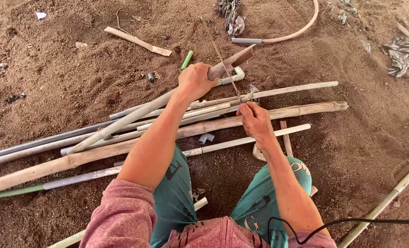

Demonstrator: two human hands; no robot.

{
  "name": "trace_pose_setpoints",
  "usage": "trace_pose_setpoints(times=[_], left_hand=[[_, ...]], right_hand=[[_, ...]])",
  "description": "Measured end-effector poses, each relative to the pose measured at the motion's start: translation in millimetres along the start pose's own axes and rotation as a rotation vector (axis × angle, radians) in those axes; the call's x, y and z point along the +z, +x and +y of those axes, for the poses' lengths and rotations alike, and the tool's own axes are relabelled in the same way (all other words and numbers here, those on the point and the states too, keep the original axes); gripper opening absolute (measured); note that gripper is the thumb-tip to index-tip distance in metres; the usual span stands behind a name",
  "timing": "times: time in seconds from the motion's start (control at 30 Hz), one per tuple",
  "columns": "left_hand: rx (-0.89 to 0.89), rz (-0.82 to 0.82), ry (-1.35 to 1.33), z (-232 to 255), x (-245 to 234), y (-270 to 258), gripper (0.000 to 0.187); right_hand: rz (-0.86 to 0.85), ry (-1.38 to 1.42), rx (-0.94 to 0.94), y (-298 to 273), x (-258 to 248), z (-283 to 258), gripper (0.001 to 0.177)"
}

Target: Sawing a bamboo pipe using a handheld hacksaw blade while sitting on the ground.

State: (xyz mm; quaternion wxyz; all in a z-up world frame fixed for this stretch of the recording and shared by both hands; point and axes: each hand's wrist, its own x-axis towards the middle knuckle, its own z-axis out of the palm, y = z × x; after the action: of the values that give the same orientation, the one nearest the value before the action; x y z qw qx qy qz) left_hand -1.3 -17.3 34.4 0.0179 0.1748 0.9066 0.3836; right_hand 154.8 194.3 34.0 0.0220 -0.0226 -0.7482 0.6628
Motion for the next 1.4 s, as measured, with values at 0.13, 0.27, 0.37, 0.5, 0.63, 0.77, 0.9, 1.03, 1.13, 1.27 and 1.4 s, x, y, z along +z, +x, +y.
trace_pose_setpoints(times=[0.13,0.27,0.37,0.5,0.63,0.77,0.9,1.03,1.13,1.27,1.4], left_hand=[[0.002,-0.06,-0.028,-7,20,4,0.015],[-0.007,-0.069,0.016,-5,16,2,0.018],[-0.059,-0.123,0.026,8,11,-11,0.019],[-0.041,-0.125,0.047,-3,26,-3,0.018],[-0.05,-0.104,0.077,-5,21,4,0.018],[-0.104,-0.004,0.139,-5,8,10,0.019],[-0.13,0.007,0.178,-8,13,8,0.023],[-0.129,-0.086,0.093,-9,25,7,0.019],[-0.123,-0.073,0.138,-11,16,8,0.022],[-0.118,-0.002,0.101,-26,0,14,0.024],[-0.116,-0.114,0.085,-7,16,-2,0.013]], right_hand=[[0.015,0.022,0.001,11,1,1,0.028],[0.017,0.032,0.011,18,8,-2,0.029],[0.008,-0.031,0.044,4,5,-4,0.032],[0.001,-0.028,0.054,5,4,-4,0.033],[0.003,-0.012,0.014,10,9,-12,0.032],[-0.015,-0.005,0.027,-8,6,-21,0.031],[-0.024,-0.013,0.043,-7,4,-14,0.029],[-0.013,-0.013,0.012,-1,12,-17,0.03],[-0.013,-0.003,-0.005,-7,11,-17,0.031],[-0.028,-0.02,0.02,-15,2,-7,0.03],[-0.013,-0.023,-0.008,6,13,-1,0.032]])
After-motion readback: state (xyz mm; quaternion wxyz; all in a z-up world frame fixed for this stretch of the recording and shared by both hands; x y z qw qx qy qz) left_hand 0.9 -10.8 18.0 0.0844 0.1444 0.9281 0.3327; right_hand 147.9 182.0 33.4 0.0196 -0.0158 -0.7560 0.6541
